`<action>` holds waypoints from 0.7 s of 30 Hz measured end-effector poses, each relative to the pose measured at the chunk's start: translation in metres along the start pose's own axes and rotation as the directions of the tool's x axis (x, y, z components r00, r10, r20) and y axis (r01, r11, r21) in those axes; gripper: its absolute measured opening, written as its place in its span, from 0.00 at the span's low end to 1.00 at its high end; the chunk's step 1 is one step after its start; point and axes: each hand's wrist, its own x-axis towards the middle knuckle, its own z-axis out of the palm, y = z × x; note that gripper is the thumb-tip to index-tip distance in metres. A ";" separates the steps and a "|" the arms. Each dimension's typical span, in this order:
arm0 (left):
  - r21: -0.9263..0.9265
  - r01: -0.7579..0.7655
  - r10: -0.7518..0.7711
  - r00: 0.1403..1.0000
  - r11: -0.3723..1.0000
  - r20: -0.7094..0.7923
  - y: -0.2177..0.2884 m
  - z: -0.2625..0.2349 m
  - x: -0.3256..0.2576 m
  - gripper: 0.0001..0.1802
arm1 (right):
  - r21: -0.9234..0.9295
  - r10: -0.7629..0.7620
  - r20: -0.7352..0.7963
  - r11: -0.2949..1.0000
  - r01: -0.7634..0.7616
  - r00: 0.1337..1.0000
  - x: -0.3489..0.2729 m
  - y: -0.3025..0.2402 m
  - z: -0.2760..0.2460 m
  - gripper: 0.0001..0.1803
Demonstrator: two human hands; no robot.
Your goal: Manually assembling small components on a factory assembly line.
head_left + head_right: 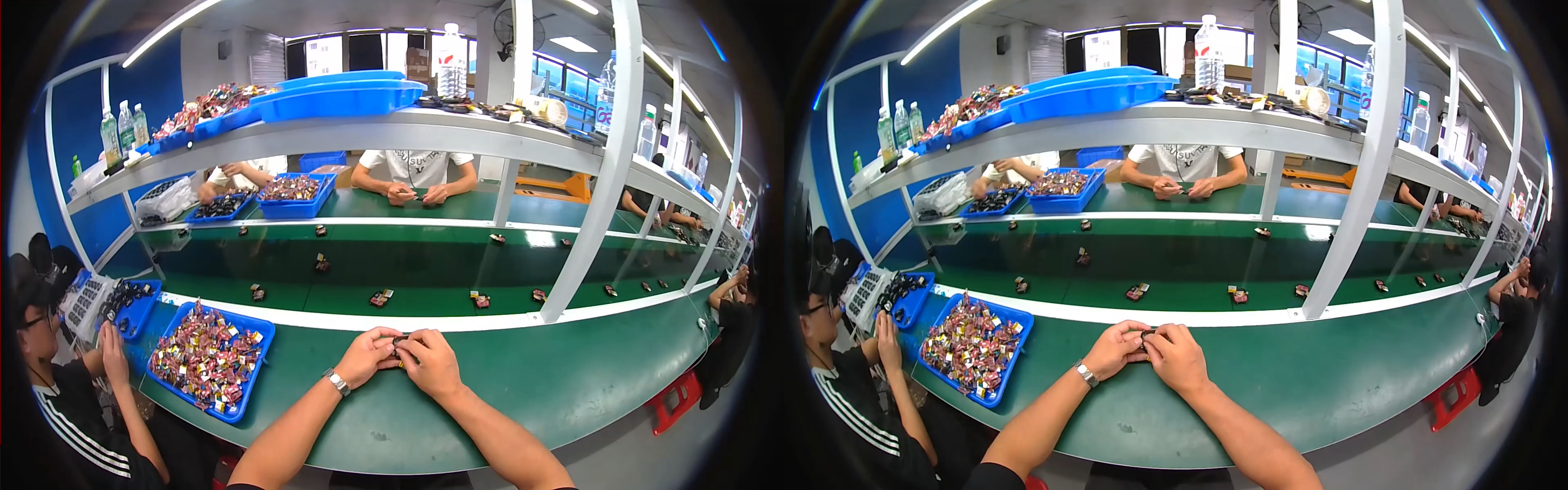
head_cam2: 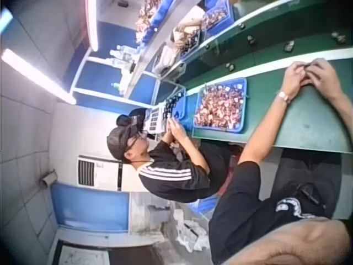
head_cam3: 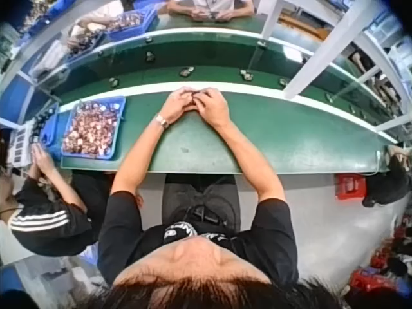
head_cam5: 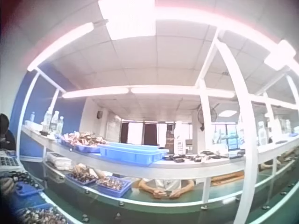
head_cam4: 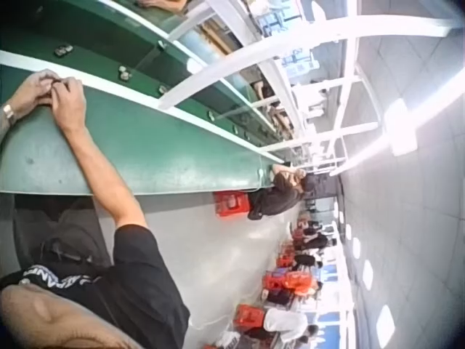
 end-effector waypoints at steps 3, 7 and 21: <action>-0.052 0.008 -0.007 1.000 0.999 0.021 0.001 -0.002 0.000 0.13 | -0.002 0.016 0.014 1.000 -0.016 1.000 0.003 -0.006 -0.001 0.11; -0.028 -0.009 0.009 1.000 1.000 -0.003 0.005 0.001 0.000 0.13 | -0.123 -0.007 0.008 0.992 0.008 1.000 0.002 -0.004 0.003 0.10; 0.050 0.006 -0.003 0.999 0.999 -0.049 0.007 0.010 -0.002 0.13 | -0.210 -0.046 -0.009 0.977 0.043 0.999 0.000 0.000 0.009 0.11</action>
